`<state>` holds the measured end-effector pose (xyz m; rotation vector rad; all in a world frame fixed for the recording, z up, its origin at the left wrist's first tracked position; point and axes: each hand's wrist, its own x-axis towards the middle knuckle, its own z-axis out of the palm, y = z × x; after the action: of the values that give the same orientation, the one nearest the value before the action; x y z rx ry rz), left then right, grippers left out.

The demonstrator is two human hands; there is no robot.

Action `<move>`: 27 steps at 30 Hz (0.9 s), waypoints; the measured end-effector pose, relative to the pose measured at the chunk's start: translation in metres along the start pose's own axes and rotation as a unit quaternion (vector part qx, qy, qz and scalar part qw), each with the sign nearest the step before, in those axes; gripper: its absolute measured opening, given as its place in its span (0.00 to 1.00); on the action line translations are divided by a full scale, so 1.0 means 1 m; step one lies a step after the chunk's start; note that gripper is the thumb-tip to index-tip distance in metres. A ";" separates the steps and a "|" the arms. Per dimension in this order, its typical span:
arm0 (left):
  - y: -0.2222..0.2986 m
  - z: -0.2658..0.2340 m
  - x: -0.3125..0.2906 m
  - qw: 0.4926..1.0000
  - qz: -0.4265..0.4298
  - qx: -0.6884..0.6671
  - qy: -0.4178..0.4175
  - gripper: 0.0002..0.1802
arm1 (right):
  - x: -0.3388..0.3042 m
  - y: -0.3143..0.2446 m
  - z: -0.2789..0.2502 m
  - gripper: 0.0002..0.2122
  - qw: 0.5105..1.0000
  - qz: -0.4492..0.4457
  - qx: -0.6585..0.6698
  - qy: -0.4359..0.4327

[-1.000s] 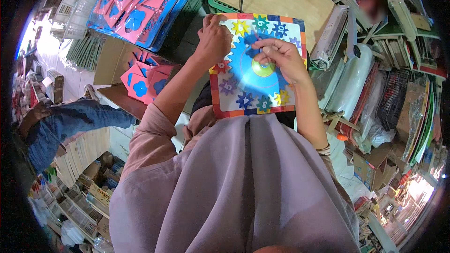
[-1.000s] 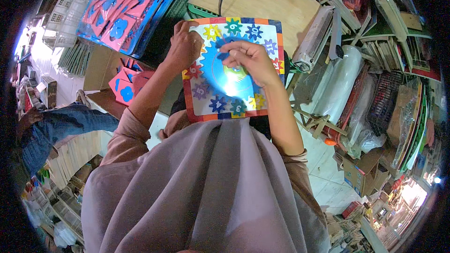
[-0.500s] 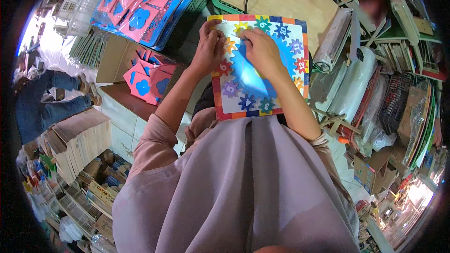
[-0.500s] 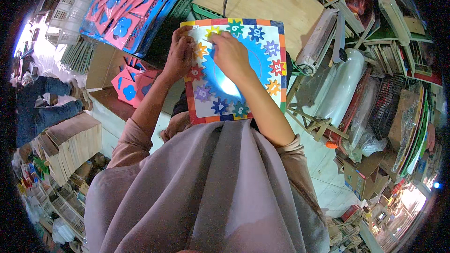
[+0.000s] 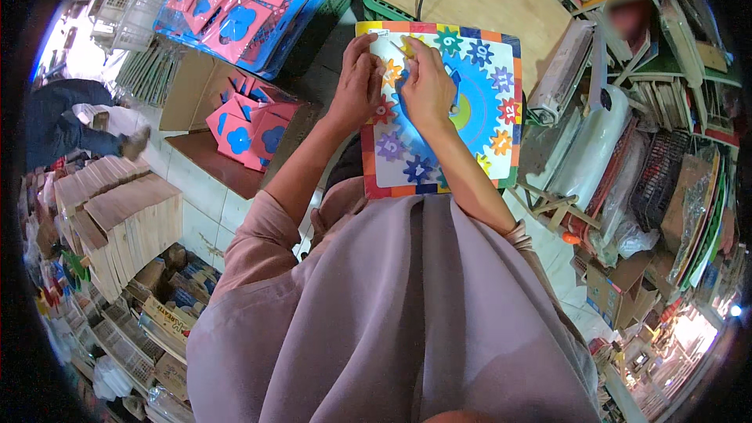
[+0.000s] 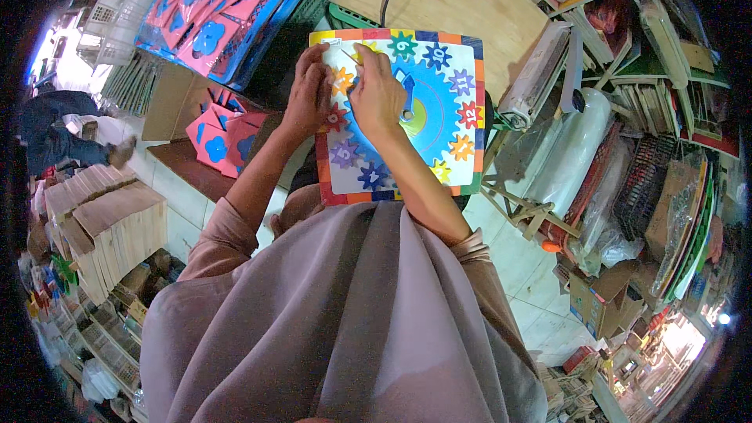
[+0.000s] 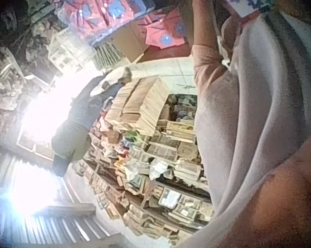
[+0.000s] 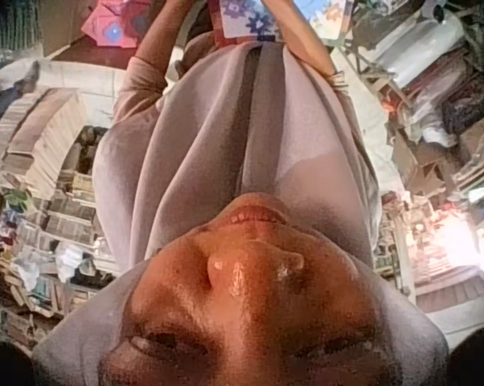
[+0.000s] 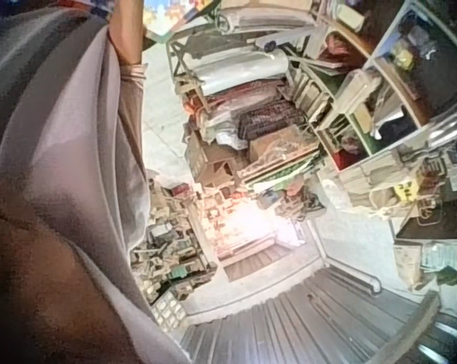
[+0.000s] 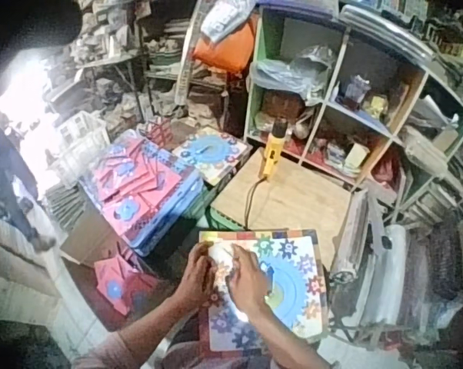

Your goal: Assembling and inspecting a colorful gear-based clock toy on a wooden base.

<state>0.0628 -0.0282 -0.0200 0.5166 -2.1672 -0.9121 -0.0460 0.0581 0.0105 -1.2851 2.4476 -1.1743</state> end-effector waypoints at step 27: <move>-0.008 0.000 0.000 0.999 0.002 -0.013 -0.034 0.06 | -0.009 0.001 0.001 0.09 0.985 0.059 0.161 -0.010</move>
<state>0.0632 -0.0331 -0.0260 0.4758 -2.2135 -0.9673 -0.0402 0.0641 0.0072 -1.0388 2.1699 -1.4412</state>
